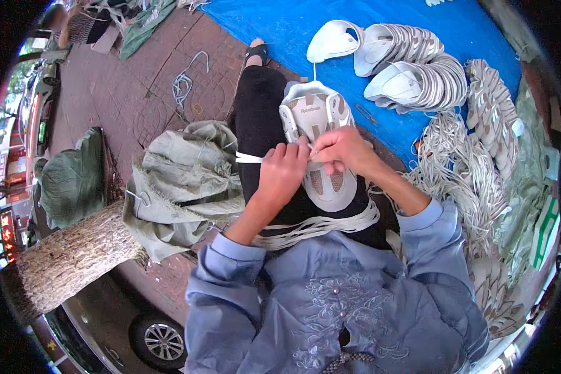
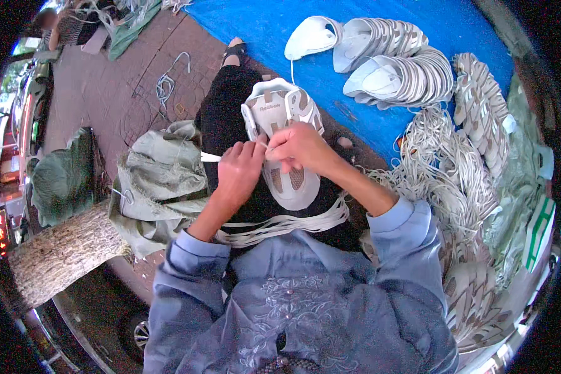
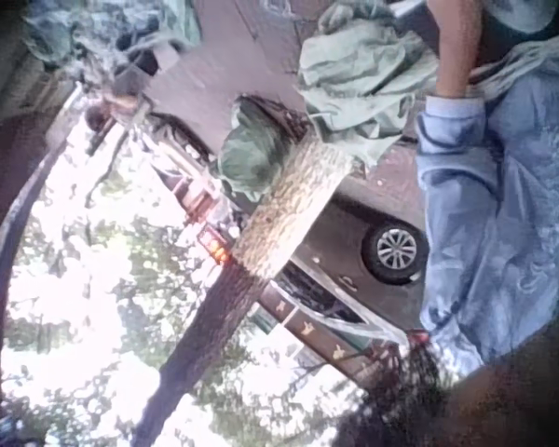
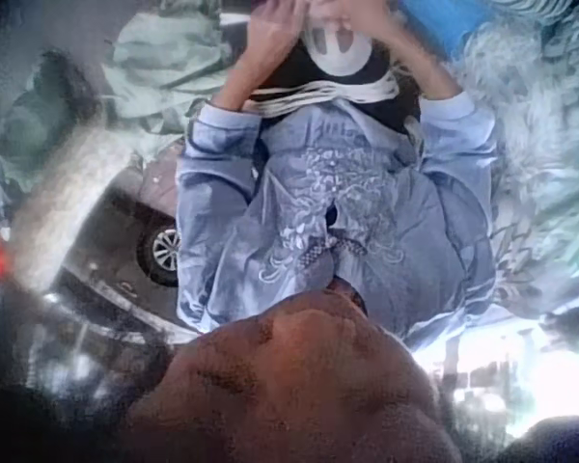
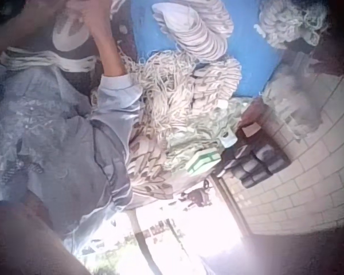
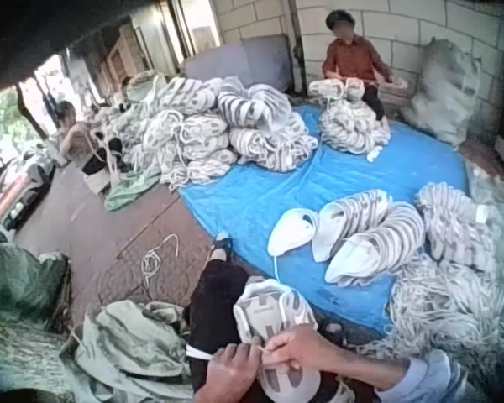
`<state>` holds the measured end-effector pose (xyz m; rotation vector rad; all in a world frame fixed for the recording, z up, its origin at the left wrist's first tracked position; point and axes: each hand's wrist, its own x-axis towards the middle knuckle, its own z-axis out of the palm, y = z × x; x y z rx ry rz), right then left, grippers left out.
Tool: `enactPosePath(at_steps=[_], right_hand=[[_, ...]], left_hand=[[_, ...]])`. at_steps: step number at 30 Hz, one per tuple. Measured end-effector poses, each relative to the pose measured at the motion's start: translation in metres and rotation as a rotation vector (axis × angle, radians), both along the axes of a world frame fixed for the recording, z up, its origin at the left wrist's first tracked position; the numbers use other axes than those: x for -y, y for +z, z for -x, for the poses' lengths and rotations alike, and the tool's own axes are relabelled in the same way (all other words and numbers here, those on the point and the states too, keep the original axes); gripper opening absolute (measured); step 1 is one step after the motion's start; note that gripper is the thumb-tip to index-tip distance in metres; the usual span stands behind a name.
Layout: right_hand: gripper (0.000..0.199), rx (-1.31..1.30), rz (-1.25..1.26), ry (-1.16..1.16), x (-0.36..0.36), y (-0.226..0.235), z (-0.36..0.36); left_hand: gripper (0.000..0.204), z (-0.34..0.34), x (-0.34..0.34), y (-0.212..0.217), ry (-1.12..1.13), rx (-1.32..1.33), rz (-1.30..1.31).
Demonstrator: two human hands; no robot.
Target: Insert laces into a shoe and tie them.
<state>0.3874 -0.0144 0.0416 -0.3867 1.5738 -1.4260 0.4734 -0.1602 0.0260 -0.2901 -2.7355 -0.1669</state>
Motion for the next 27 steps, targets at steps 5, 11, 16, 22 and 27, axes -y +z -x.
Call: enactPosePath(at_steps=[5,11,16,22,27], right_hand=[[0.012,-0.452,-0.052,-0.171,-0.024,-0.010,0.010],[0.011,-1.190,0.083,-0.071,-0.042,-0.036,0.017],[0.011,-1.421,-0.054,-0.066,-0.047,-0.040,0.019],[0.008,-1.409,-0.238,0.031,-0.040,-0.033,0.017],[0.007,-1.430,-0.347,0.120,-0.032,-0.022,0.016]], left_hand=[[0.010,0.018,0.005,0.031,-0.118,0.497,0.272],[0.011,0.041,0.018,0.034,-0.065,0.771,-0.476],[0.005,0.041,-0.002,0.038,-0.333,0.160,0.042],[0.006,0.049,-0.018,0.030,-0.053,0.306,-0.135],[0.017,0.063,-0.020,0.018,0.053,0.545,-0.416]])
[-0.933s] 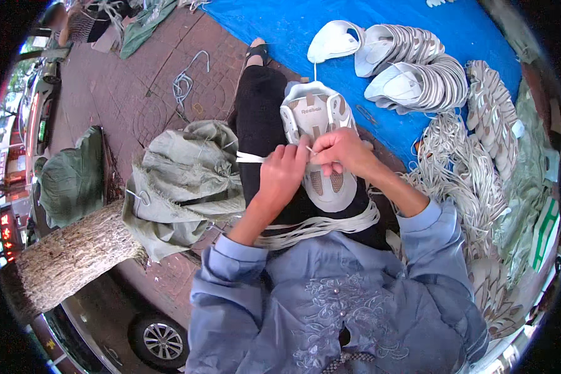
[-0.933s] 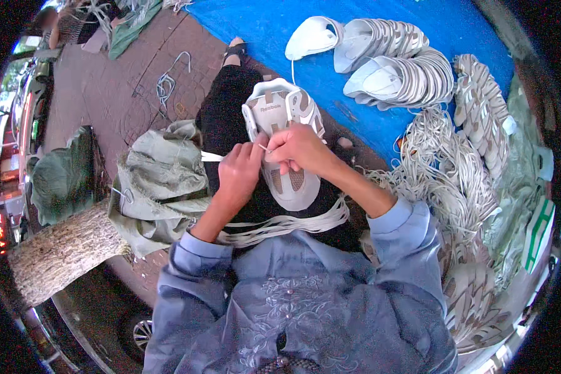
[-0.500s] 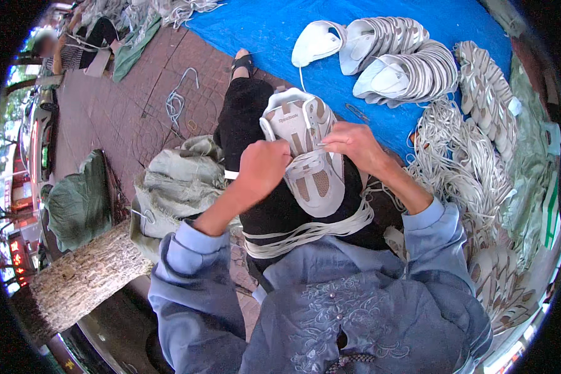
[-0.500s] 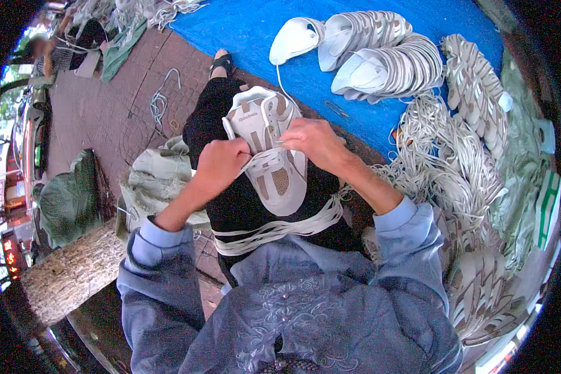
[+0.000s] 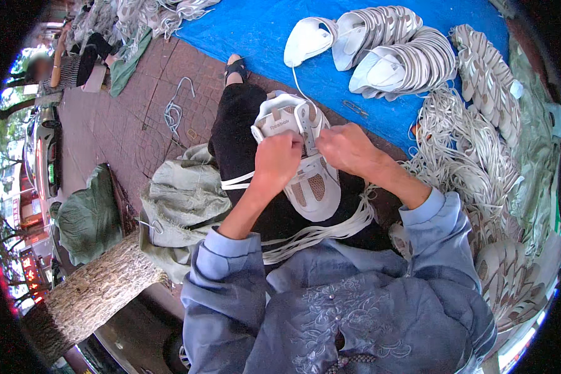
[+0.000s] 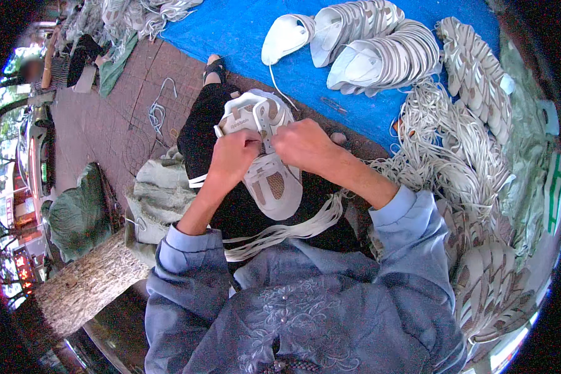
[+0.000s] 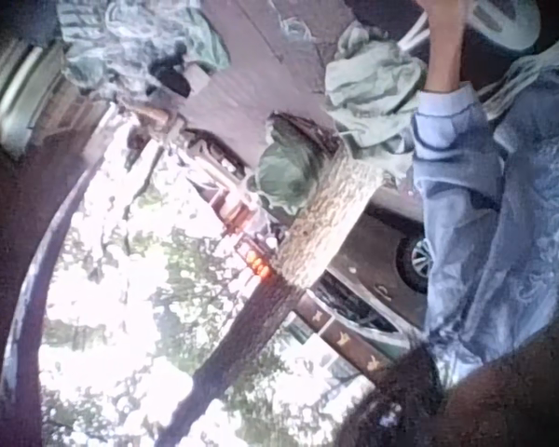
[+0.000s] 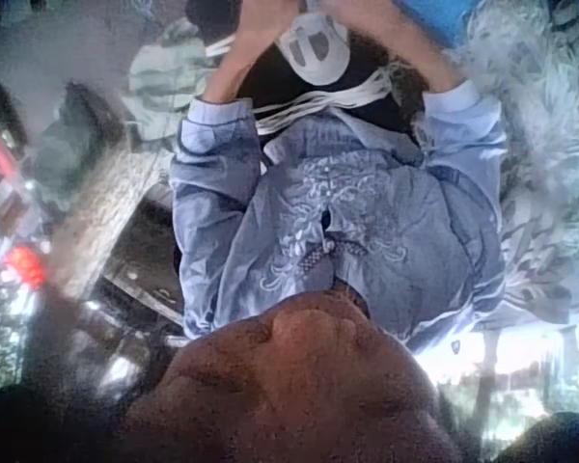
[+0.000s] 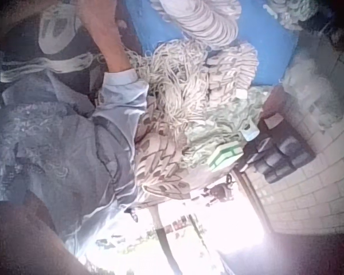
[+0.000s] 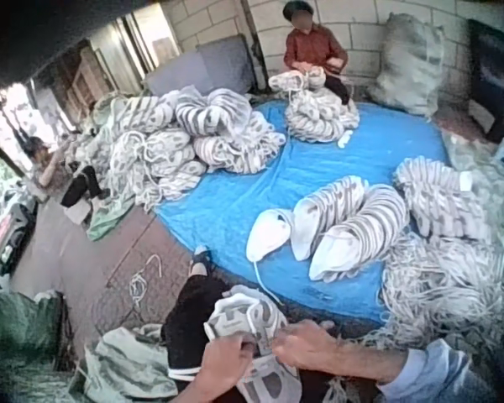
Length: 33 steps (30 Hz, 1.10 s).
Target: Insert laces into a shoe and tie them.
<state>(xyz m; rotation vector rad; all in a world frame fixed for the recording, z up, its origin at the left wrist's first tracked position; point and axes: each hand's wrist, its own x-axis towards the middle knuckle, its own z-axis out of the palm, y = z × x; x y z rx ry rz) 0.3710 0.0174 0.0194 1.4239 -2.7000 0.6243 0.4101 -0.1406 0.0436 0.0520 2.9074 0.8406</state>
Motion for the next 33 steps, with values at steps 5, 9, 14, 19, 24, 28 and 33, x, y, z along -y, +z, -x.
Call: enactPosePath(at_steps=[5,9,14,19,24,28,33], right_hand=[[0.010,0.018,-0.073,0.129,0.003,0.003,0.005],[0.012,0.174,0.022,0.181,-0.002,-0.010,0.016],[0.010,0.070,0.184,-0.056,0.001,-0.012,-0.007],[0.010,0.001,0.186,0.015,-0.004,-0.016,0.004],[0.013,0.773,0.394,-0.042,-0.014,-0.019,0.011],[0.012,0.381,0.311,-0.004,-0.010,-0.032,0.011],[0.015,0.346,0.413,-0.018,-0.003,-0.006,0.007]], left_hand=[[0.018,0.004,-0.002,0.003,-0.055,0.082,0.046],[0.017,0.002,-0.006,0.004,-0.060,0.080,0.031],[0.016,0.001,-0.009,0.007,-0.021,0.058,-0.036],[0.019,0.010,-0.007,0.008,-0.102,0.176,-0.112],[0.018,0.015,-0.009,0.004,-0.184,0.185,0.054],[0.016,0.027,-0.011,0.002,-0.294,0.226,0.182],[0.015,0.024,0.005,0.012,-0.281,0.268,0.102]])
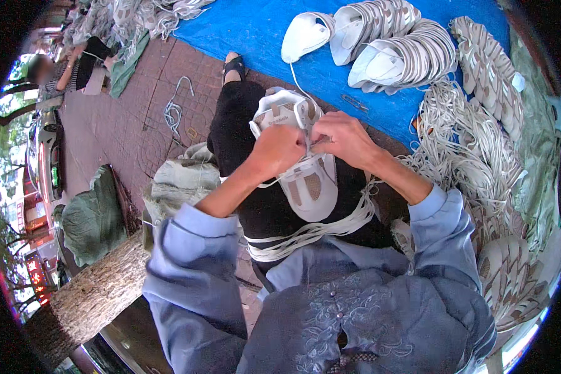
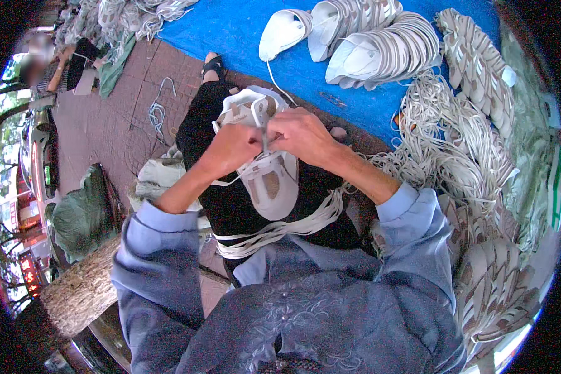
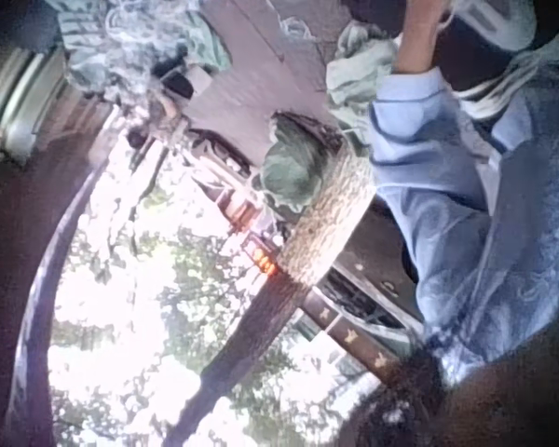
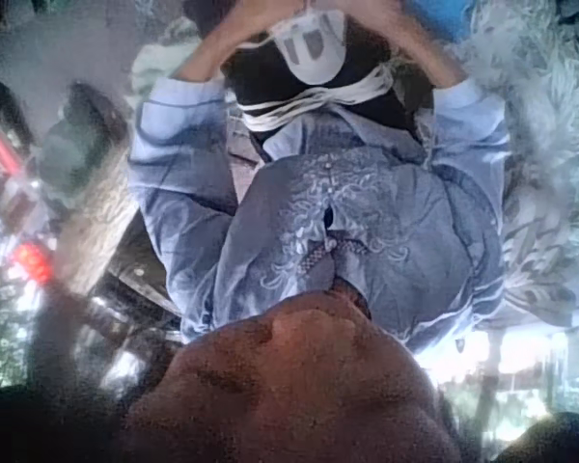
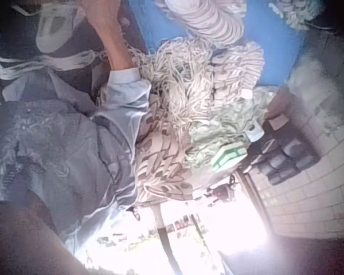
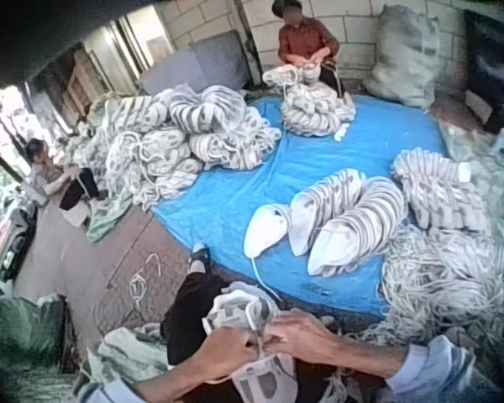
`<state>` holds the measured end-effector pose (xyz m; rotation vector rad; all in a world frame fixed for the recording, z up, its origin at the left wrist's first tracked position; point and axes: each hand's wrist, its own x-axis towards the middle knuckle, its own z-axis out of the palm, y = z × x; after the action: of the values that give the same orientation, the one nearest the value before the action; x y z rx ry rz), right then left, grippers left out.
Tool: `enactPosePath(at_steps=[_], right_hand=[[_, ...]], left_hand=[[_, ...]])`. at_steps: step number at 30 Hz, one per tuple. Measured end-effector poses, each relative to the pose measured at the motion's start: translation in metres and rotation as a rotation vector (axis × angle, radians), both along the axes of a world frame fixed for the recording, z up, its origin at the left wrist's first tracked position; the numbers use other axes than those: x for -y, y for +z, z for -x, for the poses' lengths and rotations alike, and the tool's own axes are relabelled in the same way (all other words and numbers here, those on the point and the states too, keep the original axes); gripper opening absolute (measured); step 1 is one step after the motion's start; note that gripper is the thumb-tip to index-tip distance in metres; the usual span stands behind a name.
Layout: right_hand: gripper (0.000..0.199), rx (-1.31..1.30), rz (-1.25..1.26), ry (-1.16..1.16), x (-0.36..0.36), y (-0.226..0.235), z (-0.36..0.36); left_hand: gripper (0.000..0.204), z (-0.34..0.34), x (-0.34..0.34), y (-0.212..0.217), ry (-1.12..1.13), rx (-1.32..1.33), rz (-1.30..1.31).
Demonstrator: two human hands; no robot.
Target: Insert laces into a shoe and tie them.
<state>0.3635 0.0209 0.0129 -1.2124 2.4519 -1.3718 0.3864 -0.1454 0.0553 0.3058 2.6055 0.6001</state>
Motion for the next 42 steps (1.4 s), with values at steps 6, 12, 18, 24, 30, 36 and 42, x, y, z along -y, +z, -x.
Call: enactPosePath(at_steps=[6,12,18,24,30,36,42], right_hand=[[0.019,0.405,0.046,0.047,0.003,-0.005,0.004],[0.015,-0.234,-0.072,0.186,0.060,0.042,-0.052],[0.018,0.706,0.584,0.000,-0.015,0.040,0.037],[0.019,0.952,0.979,-0.569,-0.237,0.000,0.223],[0.009,0.896,1.201,-0.317,-0.434,-0.035,0.248],[0.013,0.691,0.639,-0.779,-0.402,-0.016,0.245],[0.023,0.724,0.755,-0.619,-0.462,0.054,0.242]], left_hand=[[0.008,-0.051,0.064,0.073,0.594,0.612,-0.855],[0.009,-0.087,0.038,0.112,0.665,0.427,-1.399],[0.018,-0.058,0.138,0.074,0.795,-0.115,-2.318],[0.027,-0.122,0.422,0.001,1.403,-0.802,-1.902],[0.022,-0.229,0.588,0.014,1.499,-1.027,-1.165],[0.022,-0.262,0.605,0.090,1.295,-0.523,-1.348],[0.027,-0.185,0.490,0.087,1.474,-0.662,-1.995]])
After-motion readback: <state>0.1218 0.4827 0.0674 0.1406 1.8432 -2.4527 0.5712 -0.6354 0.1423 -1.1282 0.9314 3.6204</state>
